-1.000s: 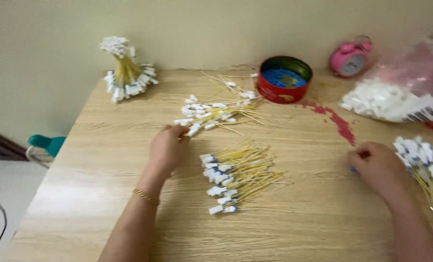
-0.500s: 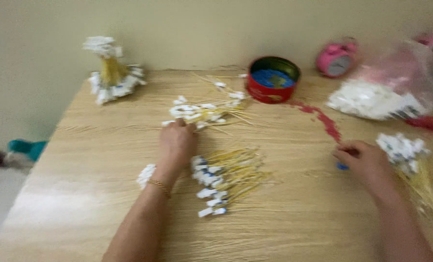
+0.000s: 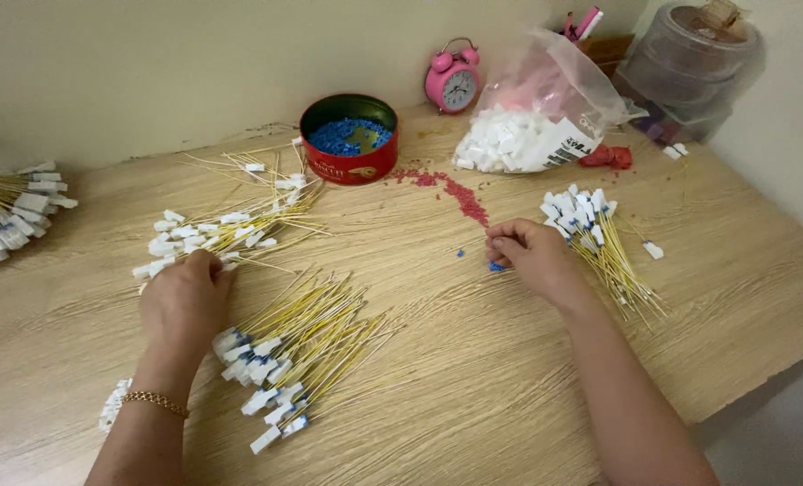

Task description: Assembling small electrical connectors by attaching plastic housings and beads to wires.

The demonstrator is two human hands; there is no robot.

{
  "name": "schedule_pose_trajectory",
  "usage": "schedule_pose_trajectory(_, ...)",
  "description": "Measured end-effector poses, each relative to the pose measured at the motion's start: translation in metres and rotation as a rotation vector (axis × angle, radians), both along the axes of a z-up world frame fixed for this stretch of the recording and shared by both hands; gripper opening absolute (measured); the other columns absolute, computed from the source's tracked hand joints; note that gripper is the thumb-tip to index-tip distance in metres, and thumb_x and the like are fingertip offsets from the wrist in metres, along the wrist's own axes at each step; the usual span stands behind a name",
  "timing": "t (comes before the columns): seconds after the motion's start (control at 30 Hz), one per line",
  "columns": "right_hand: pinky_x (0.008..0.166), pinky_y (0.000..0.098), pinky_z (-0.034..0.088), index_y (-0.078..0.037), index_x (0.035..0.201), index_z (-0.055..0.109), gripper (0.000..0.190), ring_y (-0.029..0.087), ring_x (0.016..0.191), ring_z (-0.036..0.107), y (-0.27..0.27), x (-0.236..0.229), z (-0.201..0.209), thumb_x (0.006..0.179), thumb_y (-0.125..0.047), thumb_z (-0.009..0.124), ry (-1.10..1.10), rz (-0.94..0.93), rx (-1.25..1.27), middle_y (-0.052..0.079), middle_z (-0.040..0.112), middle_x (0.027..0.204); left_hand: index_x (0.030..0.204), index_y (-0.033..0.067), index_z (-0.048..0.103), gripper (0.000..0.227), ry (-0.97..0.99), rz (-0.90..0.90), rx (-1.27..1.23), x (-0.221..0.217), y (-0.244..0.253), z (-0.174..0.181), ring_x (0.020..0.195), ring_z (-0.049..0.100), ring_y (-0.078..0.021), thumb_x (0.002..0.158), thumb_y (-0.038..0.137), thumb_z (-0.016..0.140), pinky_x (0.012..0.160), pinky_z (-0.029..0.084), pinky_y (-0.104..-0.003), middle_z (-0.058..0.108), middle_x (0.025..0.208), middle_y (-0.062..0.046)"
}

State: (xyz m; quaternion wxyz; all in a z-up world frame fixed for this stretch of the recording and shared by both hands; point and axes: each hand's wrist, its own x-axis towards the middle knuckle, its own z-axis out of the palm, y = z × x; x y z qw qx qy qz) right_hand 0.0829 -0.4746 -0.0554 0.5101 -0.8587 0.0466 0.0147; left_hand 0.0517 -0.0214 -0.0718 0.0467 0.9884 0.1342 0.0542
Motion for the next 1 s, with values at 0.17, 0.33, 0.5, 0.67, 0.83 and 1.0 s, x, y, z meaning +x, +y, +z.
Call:
schedule_pose_trajectory(0.17, 0.078, 0.0291, 0.061, 0.000, 0.113, 0.067, 0.019, 0.016, 0.088, 0.074, 0.002, -0.001, -0.001, 0.095, -0.003, 0.065, -0.018, 0.065, 0.235, 0.011, 0.075, 0.098, 0.117, 0.0178, 0.076, 0.032, -0.052, 0.002, -0.208, 0.002, 0.006, -0.002, 0.091, 0.076, -0.0254, 0.094, 0.040, 0.069, 0.082, 0.060, -0.041, 0.079, 0.100, -0.007)
schedule_pose_trajectory(0.33, 0.080, 0.0304, 0.062, 0.000, 0.108, 0.067, 0.014, 0.018, 0.090, 0.075, 0.007, -0.005, -0.004, 0.094, -0.001, 0.064, -0.007, 0.147, 0.423, 0.012, 0.076, 0.099, 0.118, 0.0186, 0.078, 0.030, -0.004, -0.023, -0.319, 0.011, 0.029, -0.013, 0.092, 0.075, -0.0277, 0.095, 0.035, 0.068, 0.084, 0.058, -0.041, 0.078, 0.103, -0.009)
schedule_pose_trajectory(0.5, 0.082, 0.0340, 0.063, 0.000, 0.105, 0.068, 0.009, 0.020, 0.091, 0.073, 0.002, 0.000, -0.025, 0.098, -0.001, 0.063, -0.071, 0.295, 0.606, 0.011, 0.074, 0.100, 0.123, 0.0115, 0.072, 0.033, 0.017, 0.001, -0.515, -0.007, 0.018, 0.027, 0.090, 0.074, -0.0254, 0.102, 0.034, 0.061, 0.082, 0.058, -0.041, 0.079, 0.100, -0.013)
schedule_pose_trajectory(0.67, 0.085, 0.0350, 0.062, 0.000, 0.106, 0.067, 0.010, 0.020, 0.093, 0.073, 0.008, -0.007, -0.015, 0.098, -0.002, 0.064, -0.055, 0.344, 0.645, 0.012, 0.074, 0.101, 0.120, 0.0061, 0.069, 0.025, -0.086, -0.005, -0.933, -0.022, 0.001, 0.069, 0.087, 0.071, -0.0198, 0.102, 0.021, 0.060, 0.078, 0.059, -0.036, 0.076, 0.097, -0.012)
schedule_pose_trajectory(0.83, 0.089, 0.0346, 0.062, 0.002, 0.109, 0.069, 0.015, 0.020, 0.097, 0.074, 0.019, -0.014, -0.002, 0.096, -0.002, 0.063, -0.006, 0.314, 0.643, 0.012, 0.075, 0.104, 0.112, 0.0030, 0.068, 0.016, -0.291, -0.080, -1.342, -0.044, -0.020, 0.098, 0.086, 0.068, -0.0189, 0.100, 0.012, 0.063, 0.077, 0.060, -0.034, 0.071, 0.097, -0.011)
schedule_pose_trajectory(1.0, 0.090, 0.0345, 0.062, 0.003, 0.112, 0.070, 0.018, 0.021, 0.099, 0.074, 0.029, -0.014, 0.000, 0.096, -0.002, 0.065, -0.044, 0.359, 0.598, 0.014, 0.075, 0.106, 0.113, 0.0025, 0.068, 0.017, -0.374, -0.150, -1.679, -0.047, -0.026, 0.073, 0.087, 0.070, -0.0193, 0.102, 0.012, 0.058, 0.080, 0.063, -0.034, 0.072, 0.099, -0.012)
